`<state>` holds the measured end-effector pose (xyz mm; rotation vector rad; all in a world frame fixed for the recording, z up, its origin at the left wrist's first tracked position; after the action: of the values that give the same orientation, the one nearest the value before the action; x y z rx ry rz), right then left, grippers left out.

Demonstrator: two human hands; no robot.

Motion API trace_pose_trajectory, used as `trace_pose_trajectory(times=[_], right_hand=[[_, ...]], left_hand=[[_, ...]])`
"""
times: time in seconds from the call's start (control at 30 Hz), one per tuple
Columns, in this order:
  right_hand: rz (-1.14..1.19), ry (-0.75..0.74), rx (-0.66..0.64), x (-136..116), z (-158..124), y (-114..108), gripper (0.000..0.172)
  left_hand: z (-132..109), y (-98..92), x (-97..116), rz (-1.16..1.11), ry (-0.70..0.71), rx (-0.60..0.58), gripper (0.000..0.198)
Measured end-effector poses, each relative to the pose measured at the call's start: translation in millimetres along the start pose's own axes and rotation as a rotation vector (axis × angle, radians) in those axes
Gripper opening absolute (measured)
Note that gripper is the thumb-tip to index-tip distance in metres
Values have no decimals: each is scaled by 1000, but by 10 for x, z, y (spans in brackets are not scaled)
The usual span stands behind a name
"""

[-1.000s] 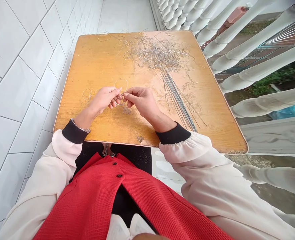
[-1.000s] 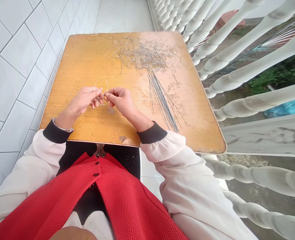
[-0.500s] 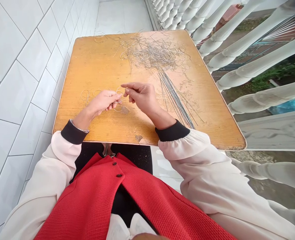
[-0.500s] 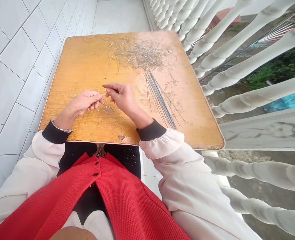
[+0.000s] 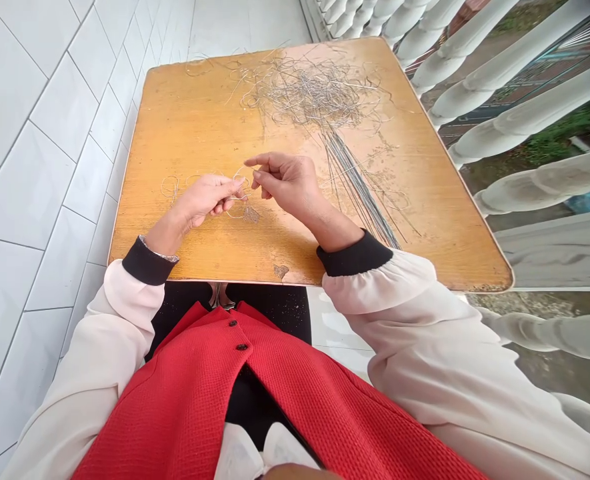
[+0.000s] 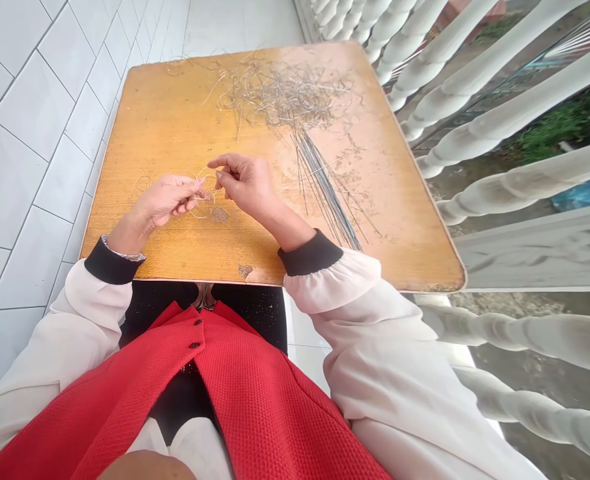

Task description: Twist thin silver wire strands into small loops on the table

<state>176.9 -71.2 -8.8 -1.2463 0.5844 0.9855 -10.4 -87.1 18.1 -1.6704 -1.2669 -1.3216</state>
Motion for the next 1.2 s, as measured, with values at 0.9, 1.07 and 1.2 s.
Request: trace_pose_trajectory(times=[0.9,1.07,1.2], right_hand=[[-348,-288,-105,11,15,-137,10],[-408,-332,-128,15,4,-148,14],[-423,-332,-123,-8,-22,-170,16]], left_hand=[[-15,86,-30,93,6,-49,41],[-10,73,-45,72,13,-74,42],[-28,56,-23,79,10,-80,43]])
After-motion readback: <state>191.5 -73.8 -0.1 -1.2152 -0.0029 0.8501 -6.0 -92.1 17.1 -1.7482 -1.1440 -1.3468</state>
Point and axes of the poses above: each hand's wrist, its own z-axis towards the middle knuckle, its own y-axis out of the palm, x = y × z, the point moved 1 cm from there along z, towards the middle knuckle, and after that the axes turned 11 degrees about -z, right-handed, at the moved point
